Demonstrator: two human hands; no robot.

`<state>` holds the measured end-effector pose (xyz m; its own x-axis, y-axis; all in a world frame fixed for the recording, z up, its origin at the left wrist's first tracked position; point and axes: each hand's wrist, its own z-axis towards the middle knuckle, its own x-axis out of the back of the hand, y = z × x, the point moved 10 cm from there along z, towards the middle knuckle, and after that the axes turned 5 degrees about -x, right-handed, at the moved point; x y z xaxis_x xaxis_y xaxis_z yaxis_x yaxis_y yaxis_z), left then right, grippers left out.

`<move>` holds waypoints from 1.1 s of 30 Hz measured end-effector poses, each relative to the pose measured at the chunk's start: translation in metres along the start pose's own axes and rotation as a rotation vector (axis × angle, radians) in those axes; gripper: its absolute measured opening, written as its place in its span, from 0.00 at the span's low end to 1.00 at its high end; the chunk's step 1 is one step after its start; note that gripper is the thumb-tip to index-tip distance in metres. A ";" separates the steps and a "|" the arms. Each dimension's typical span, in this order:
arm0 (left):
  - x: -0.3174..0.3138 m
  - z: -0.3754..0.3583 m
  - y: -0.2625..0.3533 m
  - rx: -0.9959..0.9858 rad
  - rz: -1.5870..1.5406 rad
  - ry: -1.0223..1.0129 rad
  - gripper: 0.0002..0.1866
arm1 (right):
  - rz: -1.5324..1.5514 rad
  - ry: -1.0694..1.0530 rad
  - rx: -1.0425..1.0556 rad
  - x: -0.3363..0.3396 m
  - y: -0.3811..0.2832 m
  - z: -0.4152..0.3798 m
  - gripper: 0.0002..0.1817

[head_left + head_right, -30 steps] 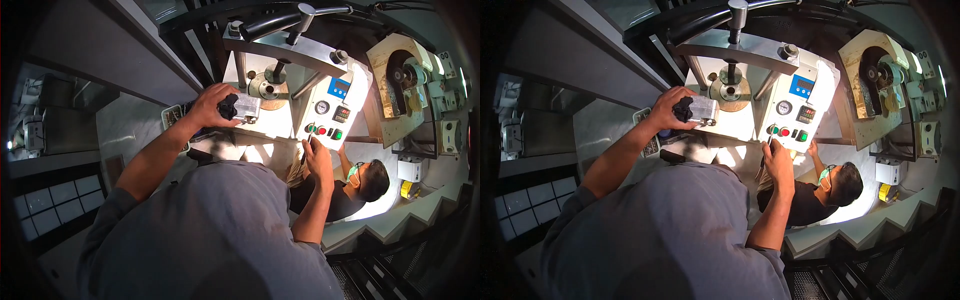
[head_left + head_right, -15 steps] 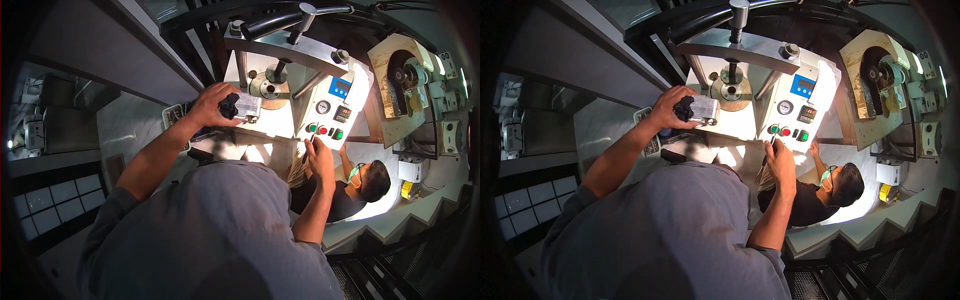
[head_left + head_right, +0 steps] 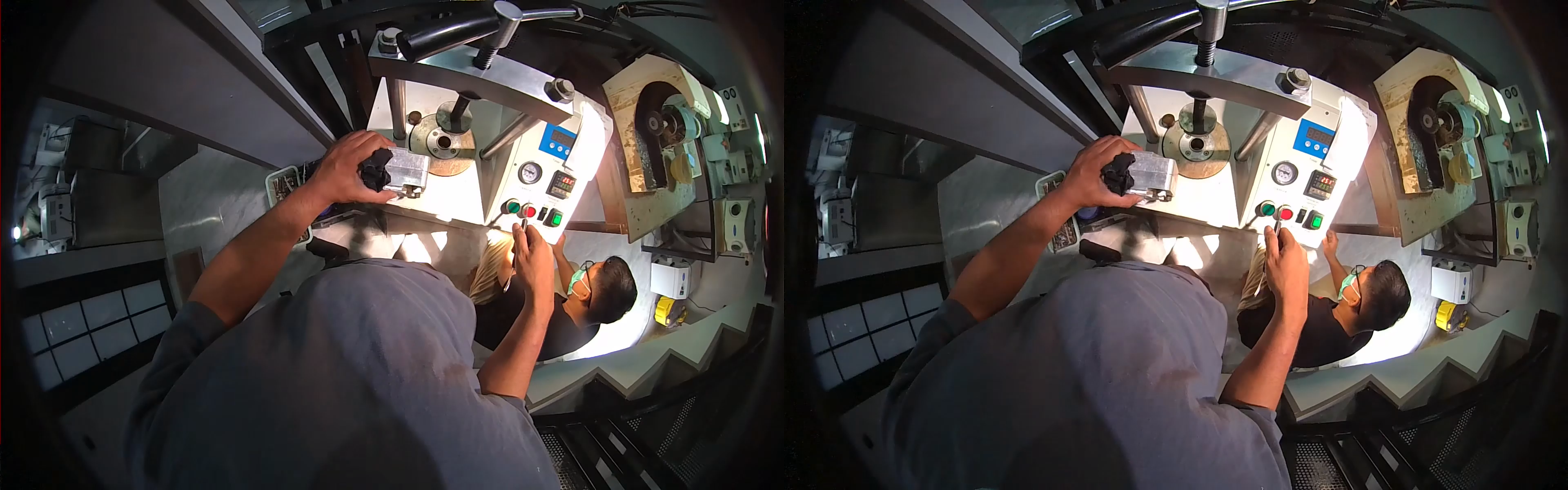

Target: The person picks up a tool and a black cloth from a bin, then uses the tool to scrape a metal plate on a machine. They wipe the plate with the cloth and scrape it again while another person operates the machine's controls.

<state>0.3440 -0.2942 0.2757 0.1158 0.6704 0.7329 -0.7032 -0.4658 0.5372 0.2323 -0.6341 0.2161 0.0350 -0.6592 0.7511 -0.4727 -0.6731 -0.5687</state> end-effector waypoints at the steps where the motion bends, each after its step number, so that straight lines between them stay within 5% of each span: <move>1: 0.000 0.000 0.000 0.003 0.002 -0.003 0.32 | 0.003 -0.002 -0.011 0.000 0.000 0.000 0.24; 33: -0.001 0.000 0.001 0.009 -0.009 -0.021 0.34 | -0.005 0.020 0.023 0.004 -0.010 0.001 0.25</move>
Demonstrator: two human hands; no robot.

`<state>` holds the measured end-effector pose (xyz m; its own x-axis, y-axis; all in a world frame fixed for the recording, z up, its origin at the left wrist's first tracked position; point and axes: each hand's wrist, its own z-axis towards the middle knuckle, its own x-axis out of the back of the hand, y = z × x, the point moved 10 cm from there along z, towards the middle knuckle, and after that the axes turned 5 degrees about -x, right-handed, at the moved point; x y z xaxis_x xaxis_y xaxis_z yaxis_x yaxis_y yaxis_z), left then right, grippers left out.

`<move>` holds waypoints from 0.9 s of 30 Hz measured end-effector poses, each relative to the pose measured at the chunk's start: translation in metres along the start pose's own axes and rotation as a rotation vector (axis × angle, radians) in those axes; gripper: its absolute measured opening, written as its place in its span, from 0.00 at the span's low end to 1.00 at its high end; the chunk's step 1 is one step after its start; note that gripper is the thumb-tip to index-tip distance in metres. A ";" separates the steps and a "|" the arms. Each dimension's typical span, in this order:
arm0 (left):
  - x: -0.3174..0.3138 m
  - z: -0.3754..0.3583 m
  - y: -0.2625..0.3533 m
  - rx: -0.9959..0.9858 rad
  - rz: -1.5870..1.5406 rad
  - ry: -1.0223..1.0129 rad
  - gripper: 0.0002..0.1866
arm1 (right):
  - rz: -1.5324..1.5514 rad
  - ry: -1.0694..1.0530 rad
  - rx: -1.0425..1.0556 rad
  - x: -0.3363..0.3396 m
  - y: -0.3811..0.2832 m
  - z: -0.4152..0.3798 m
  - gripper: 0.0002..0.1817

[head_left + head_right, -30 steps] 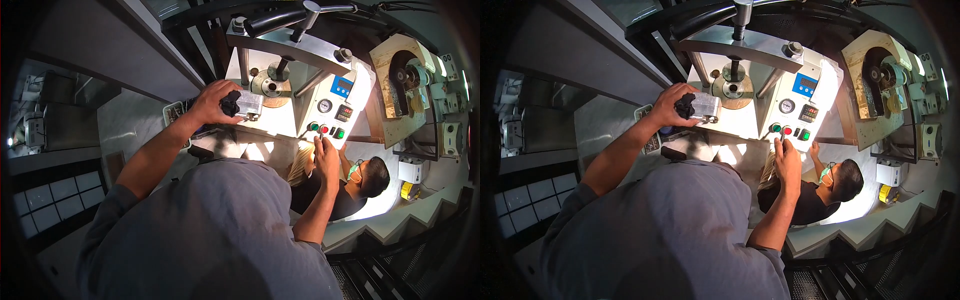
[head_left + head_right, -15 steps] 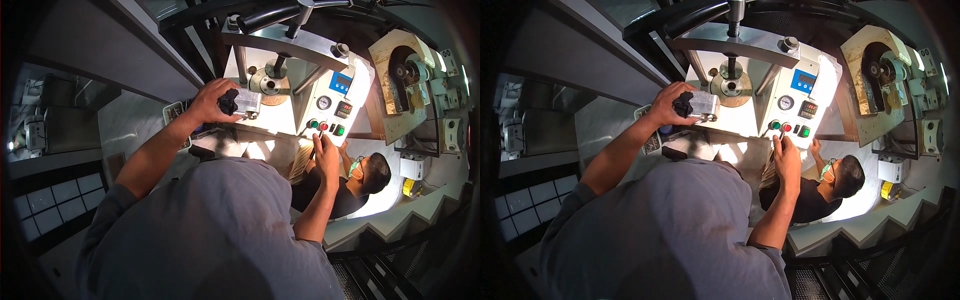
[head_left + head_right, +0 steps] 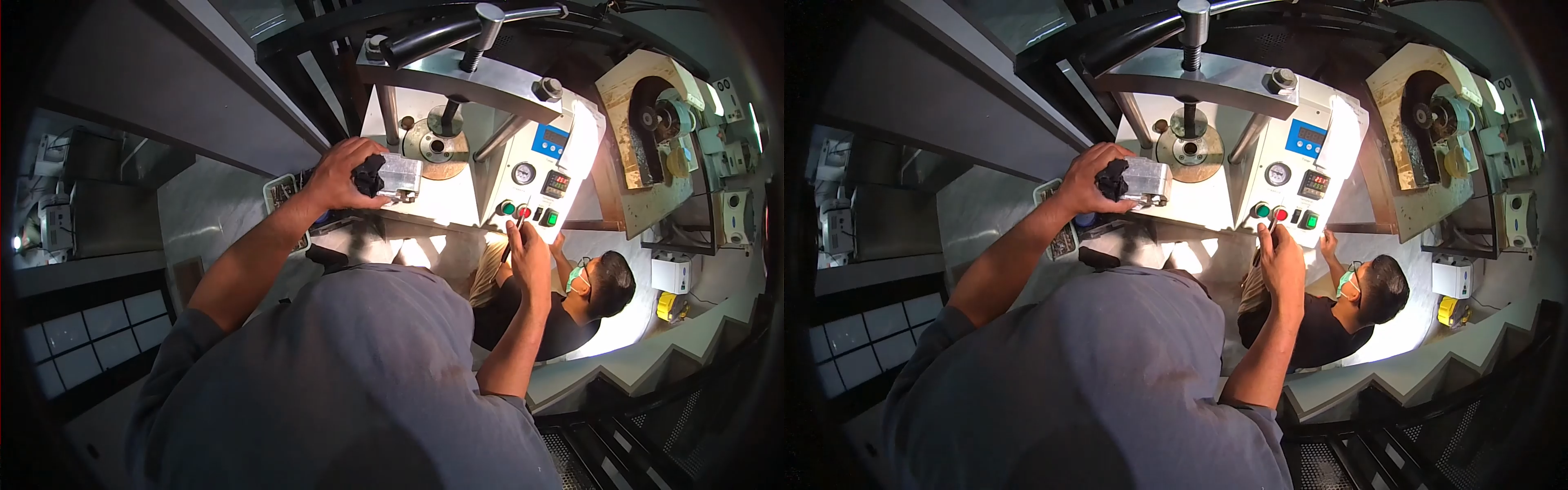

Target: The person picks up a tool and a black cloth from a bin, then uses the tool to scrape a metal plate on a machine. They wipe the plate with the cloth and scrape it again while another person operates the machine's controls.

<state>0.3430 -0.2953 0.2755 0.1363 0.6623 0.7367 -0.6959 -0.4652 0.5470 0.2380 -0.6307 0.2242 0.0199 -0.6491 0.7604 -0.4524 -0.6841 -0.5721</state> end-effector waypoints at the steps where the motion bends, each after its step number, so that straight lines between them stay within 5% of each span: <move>1: 0.000 0.000 0.000 0.004 0.002 -0.002 0.34 | 0.004 -0.001 0.013 -0.001 -0.001 0.000 0.25; 27: 0.001 0.000 0.001 -0.015 0.019 0.023 0.32 | -0.011 -0.018 -0.016 -0.007 0.008 -0.002 0.26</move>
<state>0.3424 -0.2949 0.2771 0.1067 0.6671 0.7373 -0.7085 -0.4692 0.5271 0.2325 -0.6308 0.2146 0.0408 -0.6477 0.7608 -0.4664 -0.6858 -0.5588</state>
